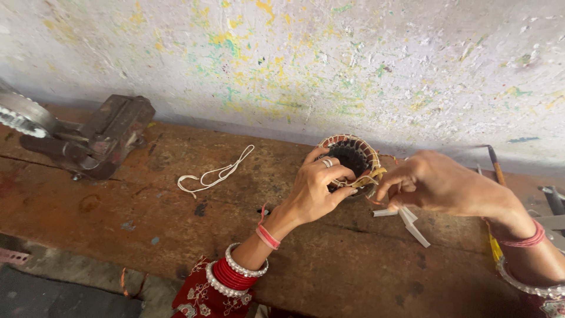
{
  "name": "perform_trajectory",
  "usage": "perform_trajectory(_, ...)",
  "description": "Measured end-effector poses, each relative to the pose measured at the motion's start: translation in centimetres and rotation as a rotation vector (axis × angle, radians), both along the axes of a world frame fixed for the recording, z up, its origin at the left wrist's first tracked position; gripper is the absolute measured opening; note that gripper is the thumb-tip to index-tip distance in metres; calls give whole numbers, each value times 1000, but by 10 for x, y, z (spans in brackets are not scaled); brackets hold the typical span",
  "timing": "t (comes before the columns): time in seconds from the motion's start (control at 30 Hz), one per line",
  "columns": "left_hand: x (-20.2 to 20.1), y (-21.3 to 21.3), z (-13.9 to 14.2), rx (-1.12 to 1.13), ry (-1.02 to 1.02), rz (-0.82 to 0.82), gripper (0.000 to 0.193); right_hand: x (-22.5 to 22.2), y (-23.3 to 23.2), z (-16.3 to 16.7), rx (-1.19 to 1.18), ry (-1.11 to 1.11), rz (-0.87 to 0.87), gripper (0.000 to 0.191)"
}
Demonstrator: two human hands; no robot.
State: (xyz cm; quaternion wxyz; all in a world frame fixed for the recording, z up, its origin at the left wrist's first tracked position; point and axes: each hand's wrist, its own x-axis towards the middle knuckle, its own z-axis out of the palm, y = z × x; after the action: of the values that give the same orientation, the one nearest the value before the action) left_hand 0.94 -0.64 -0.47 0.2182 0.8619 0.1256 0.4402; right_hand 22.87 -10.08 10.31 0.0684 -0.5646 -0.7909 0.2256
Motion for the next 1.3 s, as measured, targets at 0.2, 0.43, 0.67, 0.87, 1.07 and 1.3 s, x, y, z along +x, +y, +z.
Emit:
perform_trajectory(0.2, 0, 1, -1, 6, 6, 9, 19, -18, 2, 0, -14, -194, -79, 19)
perform_trajectory(0.43, -1, 3, -3, -26, 27, -5, 19, -26, 4, -11, 138, -116, -87, 20)
perform_trajectory(0.67, -1, 2, -1, -33, 25, -8, 19, -31, 1, -18, 208, -154, -100, 14)
perform_trajectory(0.87, -2, 1, 1, -30, 26, -15, 20, -39, -4, -19, 278, -210, -89, 13)
perform_trajectory(1.07, -3, 0, 2, -40, 24, -19, 20, -38, -7, -11, 270, -226, -138, 11)
perform_trajectory(1.3, -2, 2, -2, -31, 25, -35, 19, -38, -5, -17, 229, -185, -100, 13)
